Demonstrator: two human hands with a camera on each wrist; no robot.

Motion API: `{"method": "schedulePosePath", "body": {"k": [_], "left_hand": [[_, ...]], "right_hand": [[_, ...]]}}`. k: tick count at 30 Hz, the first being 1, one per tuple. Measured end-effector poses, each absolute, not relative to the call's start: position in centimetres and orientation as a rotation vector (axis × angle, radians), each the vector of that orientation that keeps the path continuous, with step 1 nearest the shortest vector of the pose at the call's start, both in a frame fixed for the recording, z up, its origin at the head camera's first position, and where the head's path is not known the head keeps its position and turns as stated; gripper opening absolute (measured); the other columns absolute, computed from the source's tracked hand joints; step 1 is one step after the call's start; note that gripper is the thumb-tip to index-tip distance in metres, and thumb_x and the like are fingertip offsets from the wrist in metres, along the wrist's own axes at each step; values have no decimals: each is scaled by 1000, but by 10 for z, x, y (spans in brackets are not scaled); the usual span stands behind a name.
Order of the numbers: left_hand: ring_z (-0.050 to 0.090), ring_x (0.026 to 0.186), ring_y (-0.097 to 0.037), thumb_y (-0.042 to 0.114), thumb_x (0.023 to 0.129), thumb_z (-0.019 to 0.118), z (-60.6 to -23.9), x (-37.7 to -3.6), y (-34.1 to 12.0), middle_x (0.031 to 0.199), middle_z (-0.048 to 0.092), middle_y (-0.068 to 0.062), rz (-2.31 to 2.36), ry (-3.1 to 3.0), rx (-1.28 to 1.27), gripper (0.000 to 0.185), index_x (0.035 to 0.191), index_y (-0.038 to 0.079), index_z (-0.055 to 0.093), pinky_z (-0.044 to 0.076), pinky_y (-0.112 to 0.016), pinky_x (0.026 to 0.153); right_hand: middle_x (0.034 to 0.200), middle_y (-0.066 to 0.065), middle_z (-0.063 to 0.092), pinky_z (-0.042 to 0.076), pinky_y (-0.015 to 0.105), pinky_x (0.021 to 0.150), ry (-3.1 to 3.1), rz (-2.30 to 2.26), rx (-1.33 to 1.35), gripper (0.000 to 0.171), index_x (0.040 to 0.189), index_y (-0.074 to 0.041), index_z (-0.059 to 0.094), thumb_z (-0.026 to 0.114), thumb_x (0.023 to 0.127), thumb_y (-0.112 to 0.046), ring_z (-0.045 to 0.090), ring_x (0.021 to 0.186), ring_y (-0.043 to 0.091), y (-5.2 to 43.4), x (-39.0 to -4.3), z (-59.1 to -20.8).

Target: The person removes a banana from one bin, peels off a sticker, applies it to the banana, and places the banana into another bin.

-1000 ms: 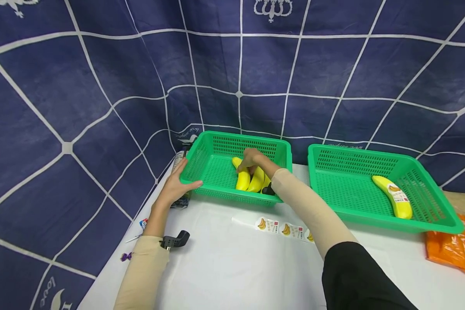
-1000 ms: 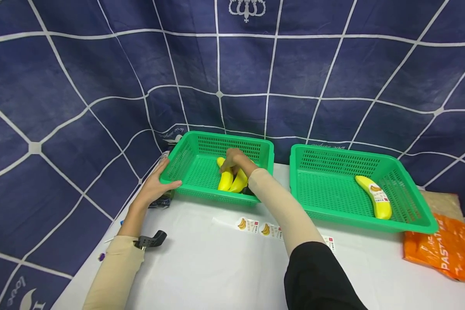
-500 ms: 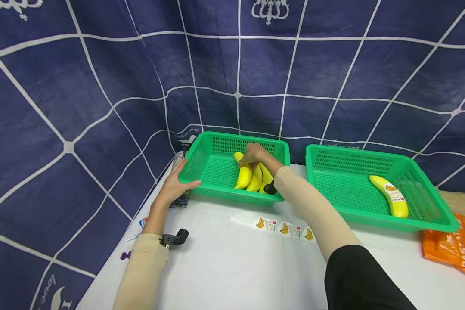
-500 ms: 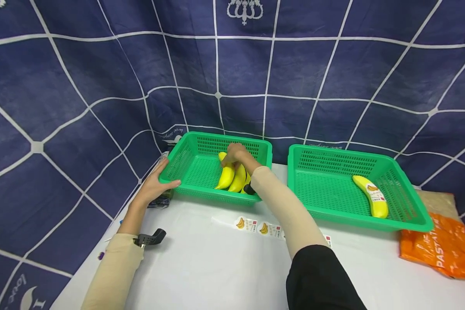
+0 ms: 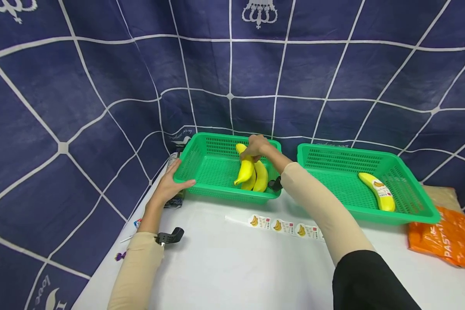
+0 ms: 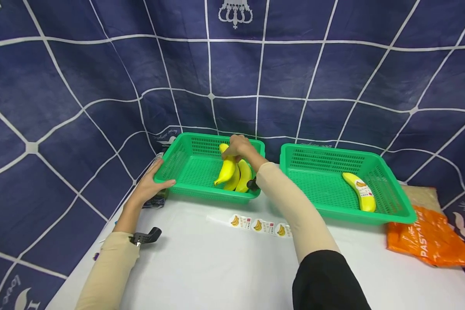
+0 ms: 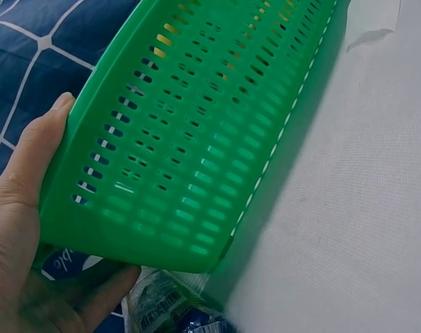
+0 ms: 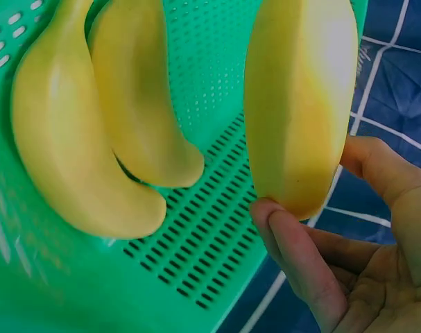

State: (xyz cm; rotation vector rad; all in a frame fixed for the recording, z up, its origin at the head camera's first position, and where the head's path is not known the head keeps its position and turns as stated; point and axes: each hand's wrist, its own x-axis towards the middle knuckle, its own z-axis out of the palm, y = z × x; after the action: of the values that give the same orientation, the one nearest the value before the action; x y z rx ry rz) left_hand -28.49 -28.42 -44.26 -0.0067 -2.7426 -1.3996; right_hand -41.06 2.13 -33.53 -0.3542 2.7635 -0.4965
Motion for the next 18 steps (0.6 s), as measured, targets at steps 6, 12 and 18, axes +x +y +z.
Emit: {"method": "schedulePosePath", "body": {"k": [6, 12, 18], "left_hand": [[4, 153, -34, 48, 78, 78, -442, -286, -282, 166, 4, -2, -1394, -2741, -26, 107, 158, 25, 11, 16, -64, 118], [2, 153, -36, 49, 79, 77, -442, -285, -284, 167, 0, -2, -1417, -2747, -19, 107, 158, 26, 9, 16, -66, 117], [0, 152, -37, 49, 80, 76, -440, -285, -283, 166, -1, -4, -1407, -2763, -30, 107, 158, 24, 6, 15, -67, 117]], "right_hand": [[52, 0, 51, 55, 21, 52, 2807, -449, -387, 40, 61, -12, 49, 75, 81, -34, 68, 53, 16, 40, -395, -321], [54, 2, 53, 60, 29, 62, 2825, -492, -379, 39, 63, -10, 51, 76, 81, -33, 68, 55, 19, 60, -372, -309], [44, -3, 42, 58, 28, 61, 2857, -476, -343, 45, 54, -13, 48, 76, 81, -35, 71, 65, 26, 83, -346, -301]]}}
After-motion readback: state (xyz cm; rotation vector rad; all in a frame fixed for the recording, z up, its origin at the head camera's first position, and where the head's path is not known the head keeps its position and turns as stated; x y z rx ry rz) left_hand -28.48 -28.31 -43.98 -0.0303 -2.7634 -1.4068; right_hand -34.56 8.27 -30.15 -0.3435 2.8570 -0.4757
